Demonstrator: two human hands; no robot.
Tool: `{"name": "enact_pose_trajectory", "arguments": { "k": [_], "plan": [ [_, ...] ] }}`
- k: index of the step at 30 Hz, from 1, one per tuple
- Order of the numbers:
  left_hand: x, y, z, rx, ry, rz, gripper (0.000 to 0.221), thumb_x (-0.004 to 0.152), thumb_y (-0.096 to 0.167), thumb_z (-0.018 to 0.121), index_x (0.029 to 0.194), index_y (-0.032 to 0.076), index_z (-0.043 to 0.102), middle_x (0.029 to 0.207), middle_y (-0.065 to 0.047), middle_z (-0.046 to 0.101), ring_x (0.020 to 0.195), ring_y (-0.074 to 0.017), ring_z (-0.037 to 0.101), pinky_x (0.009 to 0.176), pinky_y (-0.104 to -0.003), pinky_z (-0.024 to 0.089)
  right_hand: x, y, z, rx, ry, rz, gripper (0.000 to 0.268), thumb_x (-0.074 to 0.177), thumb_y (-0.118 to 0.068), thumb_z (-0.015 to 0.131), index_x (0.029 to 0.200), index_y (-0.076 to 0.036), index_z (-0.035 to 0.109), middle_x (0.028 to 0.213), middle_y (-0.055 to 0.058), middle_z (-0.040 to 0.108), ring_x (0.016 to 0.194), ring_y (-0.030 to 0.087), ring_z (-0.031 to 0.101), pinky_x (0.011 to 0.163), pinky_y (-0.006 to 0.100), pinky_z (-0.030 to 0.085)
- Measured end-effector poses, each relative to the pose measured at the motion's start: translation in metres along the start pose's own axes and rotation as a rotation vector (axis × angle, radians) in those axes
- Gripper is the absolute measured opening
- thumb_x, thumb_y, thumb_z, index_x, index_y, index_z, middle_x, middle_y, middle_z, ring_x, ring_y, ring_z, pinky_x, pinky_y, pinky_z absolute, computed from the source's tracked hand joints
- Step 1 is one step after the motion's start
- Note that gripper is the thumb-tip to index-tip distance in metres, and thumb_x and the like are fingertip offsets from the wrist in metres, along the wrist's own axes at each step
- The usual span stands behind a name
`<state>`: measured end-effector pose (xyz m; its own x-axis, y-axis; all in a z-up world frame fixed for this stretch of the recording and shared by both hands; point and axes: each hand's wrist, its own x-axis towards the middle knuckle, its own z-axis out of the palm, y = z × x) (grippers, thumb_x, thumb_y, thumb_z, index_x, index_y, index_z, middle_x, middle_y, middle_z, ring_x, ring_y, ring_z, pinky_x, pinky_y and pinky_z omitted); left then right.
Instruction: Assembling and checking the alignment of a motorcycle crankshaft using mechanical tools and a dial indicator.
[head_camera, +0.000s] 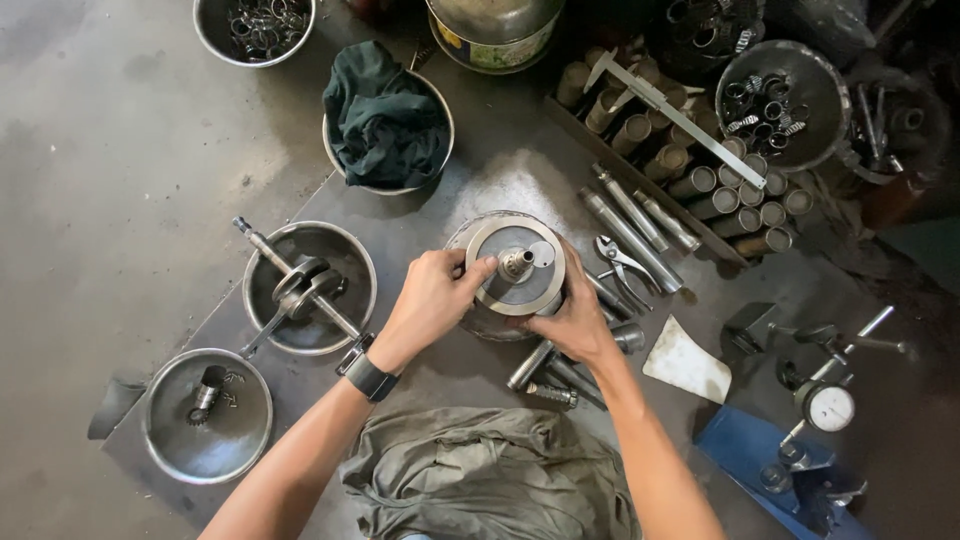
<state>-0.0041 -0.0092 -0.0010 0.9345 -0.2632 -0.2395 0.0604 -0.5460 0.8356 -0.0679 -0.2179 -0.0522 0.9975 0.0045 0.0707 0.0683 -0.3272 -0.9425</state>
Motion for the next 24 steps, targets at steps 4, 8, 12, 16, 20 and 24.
{"name": "enact_pose_trajectory", "arguments": {
  "k": [4, 8, 12, 16, 20, 24],
  "plan": [
    [0.000, -0.001, 0.001, -0.022, -0.009, -0.020, 0.053, 0.092, 0.039, 0.069, 0.073, -0.009, 0.063, 0.055, -0.022, 0.053, 0.046, -0.0248, 0.046, 0.051, -0.043, 0.044, 0.001, -0.001, 0.001, 0.006, 0.000, 0.010, 0.116, 0.051, -0.010, 0.094, 0.153, 0.001, 0.040, 0.149, 0.015, 0.052, 0.138, 0.027, 0.054, 0.117, 0.040, 0.045],
    [0.000, -0.003, 0.002, 0.008, 0.018, 0.024, 0.053, 0.093, 0.039, 0.070, 0.074, -0.010, 0.063, 0.056, -0.022, 0.051, 0.048, -0.0256, 0.042, 0.051, -0.043, 0.044, -0.001, -0.003, 0.003, -0.006, 0.022, -0.035, 0.112, 0.055, -0.013, 0.095, 0.152, 0.002, 0.041, 0.150, 0.016, 0.051, 0.139, 0.028, 0.053, 0.117, 0.040, 0.044],
    [0.002, 0.003, -0.002, -0.020, -0.035, -0.008, 0.047, 0.093, 0.038, 0.069, 0.080, -0.007, 0.068, 0.053, -0.018, 0.053, 0.048, -0.0178, 0.046, 0.049, -0.041, 0.045, -0.005, -0.004, 0.009, -0.030, 0.076, -0.028, 0.106, 0.058, -0.013, 0.093, 0.151, 0.002, 0.044, 0.152, 0.018, 0.051, 0.141, 0.031, 0.052, 0.119, 0.042, 0.042],
    [0.003, 0.008, -0.006, -0.001, -0.059, -0.028, 0.046, 0.094, 0.037, 0.069, 0.082, -0.007, 0.070, 0.055, -0.018, 0.052, 0.050, -0.0173, 0.043, 0.050, -0.040, 0.045, -0.008, -0.008, 0.014, -0.095, 0.136, 0.005, 0.109, 0.055, -0.013, 0.093, 0.150, 0.003, 0.042, 0.153, 0.020, 0.049, 0.142, 0.033, 0.049, 0.118, 0.043, 0.040],
    [0.004, 0.004, -0.004, 0.023, -0.048, -0.010, 0.045, 0.094, 0.037, 0.069, 0.086, -0.007, 0.071, 0.059, -0.020, 0.057, 0.050, -0.0193, 0.048, 0.052, -0.040, 0.046, -0.008, -0.010, 0.013, -0.074, 0.141, 0.007, 0.106, 0.056, -0.013, 0.091, 0.150, 0.002, 0.044, 0.152, 0.019, 0.050, 0.142, 0.034, 0.050, 0.118, 0.043, 0.042],
    [0.003, 0.005, -0.005, -0.020, -0.047, 0.011, 0.044, 0.093, 0.038, 0.068, 0.089, -0.005, 0.071, 0.060, -0.019, 0.062, 0.050, -0.0189, 0.053, 0.053, -0.039, 0.049, -0.008, -0.011, 0.010, -0.072, 0.131, -0.024, 0.106, 0.057, -0.013, 0.093, 0.150, 0.002, 0.044, 0.153, 0.020, 0.049, 0.143, 0.034, 0.049, 0.119, 0.043, 0.041]
  ]
}}
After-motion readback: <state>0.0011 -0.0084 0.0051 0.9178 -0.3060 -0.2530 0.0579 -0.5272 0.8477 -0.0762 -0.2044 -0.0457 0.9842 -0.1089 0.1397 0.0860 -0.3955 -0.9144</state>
